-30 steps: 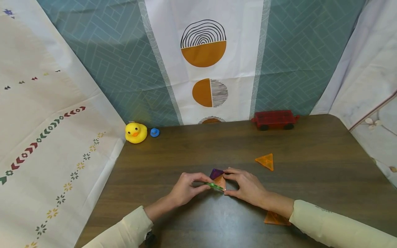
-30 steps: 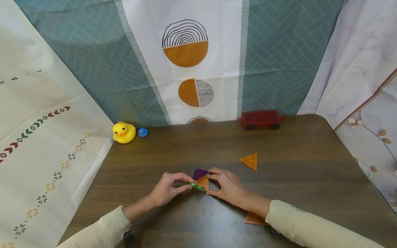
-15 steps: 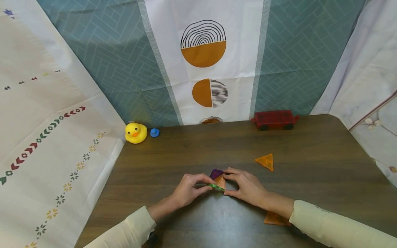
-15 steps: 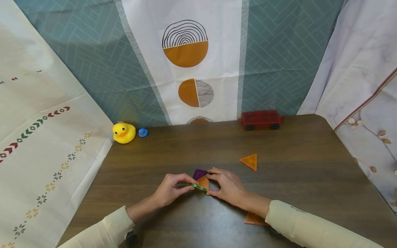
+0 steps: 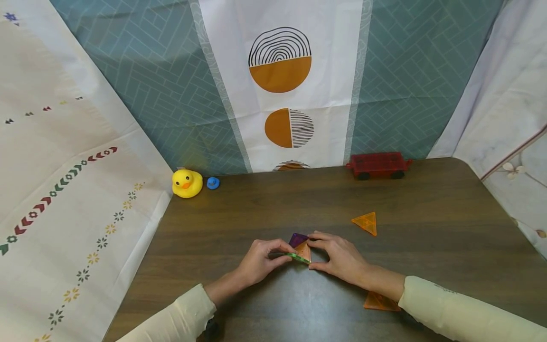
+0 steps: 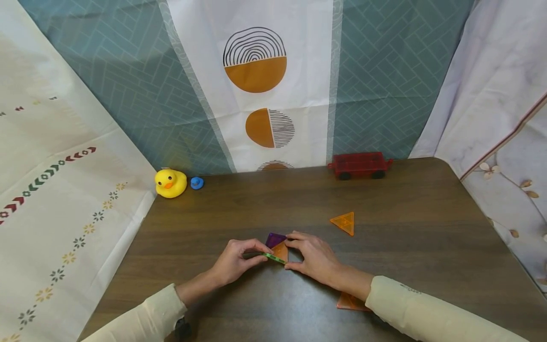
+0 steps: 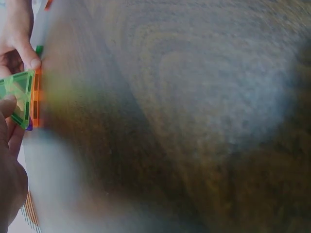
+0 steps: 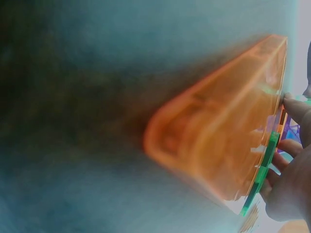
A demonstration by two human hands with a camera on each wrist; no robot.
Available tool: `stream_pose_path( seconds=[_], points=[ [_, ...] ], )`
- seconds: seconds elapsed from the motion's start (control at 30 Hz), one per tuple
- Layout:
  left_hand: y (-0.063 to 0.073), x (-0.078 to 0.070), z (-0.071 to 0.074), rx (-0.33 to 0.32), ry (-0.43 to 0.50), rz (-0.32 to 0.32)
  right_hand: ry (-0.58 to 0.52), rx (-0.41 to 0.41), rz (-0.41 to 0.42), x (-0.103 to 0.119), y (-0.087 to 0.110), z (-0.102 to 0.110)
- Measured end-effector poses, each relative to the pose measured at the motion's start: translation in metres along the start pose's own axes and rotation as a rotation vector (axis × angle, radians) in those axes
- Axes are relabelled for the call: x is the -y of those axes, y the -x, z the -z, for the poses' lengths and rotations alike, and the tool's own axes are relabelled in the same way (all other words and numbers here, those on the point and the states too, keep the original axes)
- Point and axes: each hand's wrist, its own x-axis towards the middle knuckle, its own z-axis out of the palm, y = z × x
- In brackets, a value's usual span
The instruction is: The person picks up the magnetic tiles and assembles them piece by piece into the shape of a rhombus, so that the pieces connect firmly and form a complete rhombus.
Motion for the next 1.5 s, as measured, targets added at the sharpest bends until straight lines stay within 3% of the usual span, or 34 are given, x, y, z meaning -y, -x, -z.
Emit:
stream_pose_path(
  seconds=[0.2, 0.57, 0.8, 1.13, 1.5],
  points=[
    [0.001, 0.004, 0.0, 0.002, -0.029, 0.015, -0.001, -0.001, -0.001, 0.001, 0.0, 0.001],
    [0.002, 0.005, 0.003, -0.009, -0.08, -0.031, 0.013, 0.007, -0.008, 0.002, 0.0, 0.001],
    [0.001, 0.003, 0.004, -0.016, -0.063, 0.007, 0.008, 0.012, -0.016, 0.002, -0.001, 0.002],
    [0.0, 0.006, 0.002, -0.065, -0.095, -0.098, -0.036, 0.043, -0.02, 0.001, -0.004, 0.007],
    [0.0, 0.007, 0.002, -0.07, -0.118, -0.072, -0.093, 0.044, -0.009, -0.003, -0.008, 0.012]
  ],
)
